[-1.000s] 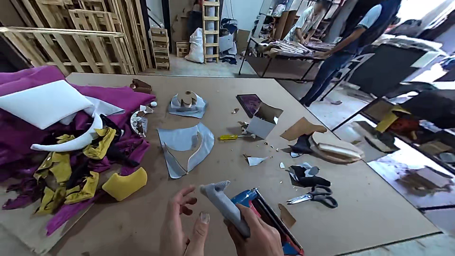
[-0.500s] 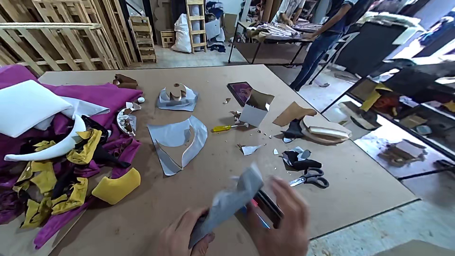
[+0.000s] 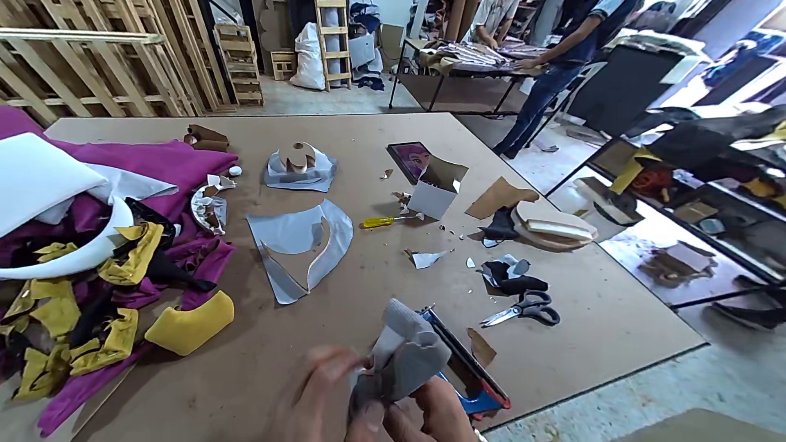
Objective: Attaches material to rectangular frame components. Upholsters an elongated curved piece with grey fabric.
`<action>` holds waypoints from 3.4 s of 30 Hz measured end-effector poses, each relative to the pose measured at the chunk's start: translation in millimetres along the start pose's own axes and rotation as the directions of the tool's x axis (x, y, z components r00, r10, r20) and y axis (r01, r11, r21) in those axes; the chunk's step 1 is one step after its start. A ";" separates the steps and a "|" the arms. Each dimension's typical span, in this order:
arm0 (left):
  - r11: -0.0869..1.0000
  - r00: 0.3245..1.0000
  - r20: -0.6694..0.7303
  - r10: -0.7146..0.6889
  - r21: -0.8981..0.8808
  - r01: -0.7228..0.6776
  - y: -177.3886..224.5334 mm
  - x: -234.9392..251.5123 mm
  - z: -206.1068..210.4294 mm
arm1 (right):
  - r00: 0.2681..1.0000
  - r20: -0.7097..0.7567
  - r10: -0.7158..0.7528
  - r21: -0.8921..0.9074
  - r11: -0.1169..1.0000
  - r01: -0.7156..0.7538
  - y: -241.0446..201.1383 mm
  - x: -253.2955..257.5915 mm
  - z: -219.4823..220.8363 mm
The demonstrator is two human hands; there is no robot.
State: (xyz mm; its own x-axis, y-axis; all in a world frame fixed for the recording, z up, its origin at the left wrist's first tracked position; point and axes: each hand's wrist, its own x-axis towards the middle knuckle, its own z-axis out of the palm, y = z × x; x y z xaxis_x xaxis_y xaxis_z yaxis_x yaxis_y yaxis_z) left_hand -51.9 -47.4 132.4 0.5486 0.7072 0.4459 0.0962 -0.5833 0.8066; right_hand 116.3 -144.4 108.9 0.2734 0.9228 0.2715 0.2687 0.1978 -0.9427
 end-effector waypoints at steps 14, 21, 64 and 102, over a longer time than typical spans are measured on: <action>0.983 0.969 0.172 0.180 0.016 -0.185 10.1 50.2 -28.5 | 0.998 0.043 -0.048 -0.189 0.980 0.056 0.3 3.9 -14.2; 0.863 0.974 0.203 0.105 -0.506 0.012 3.4 39.0 0.2 | 0.993 0.105 -0.063 0.178 0.983 0.043 -2.0 2.2 -5.4; 0.601 0.865 -0.092 -0.494 -0.755 0.263 -8.5 31.1 28.5 | 0.971 -0.224 0.088 0.271 0.962 -0.025 9.5 28.6 55.8; 0.908 0.931 0.133 -0.339 0.305 0.287 -156.2 -32.6 69.4 | 0.729 0.041 0.683 -0.727 0.521 -0.447 3.8 -13.4 -22.0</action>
State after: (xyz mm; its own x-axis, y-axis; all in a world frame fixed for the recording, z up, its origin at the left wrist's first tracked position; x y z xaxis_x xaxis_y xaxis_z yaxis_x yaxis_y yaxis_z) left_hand -27.2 -7.1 -35.1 0.5887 0.8033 0.0901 0.4986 -0.4486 0.7418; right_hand 134.0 -163.3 106.0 0.3448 0.8213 -0.4544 0.6895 -0.5501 -0.4711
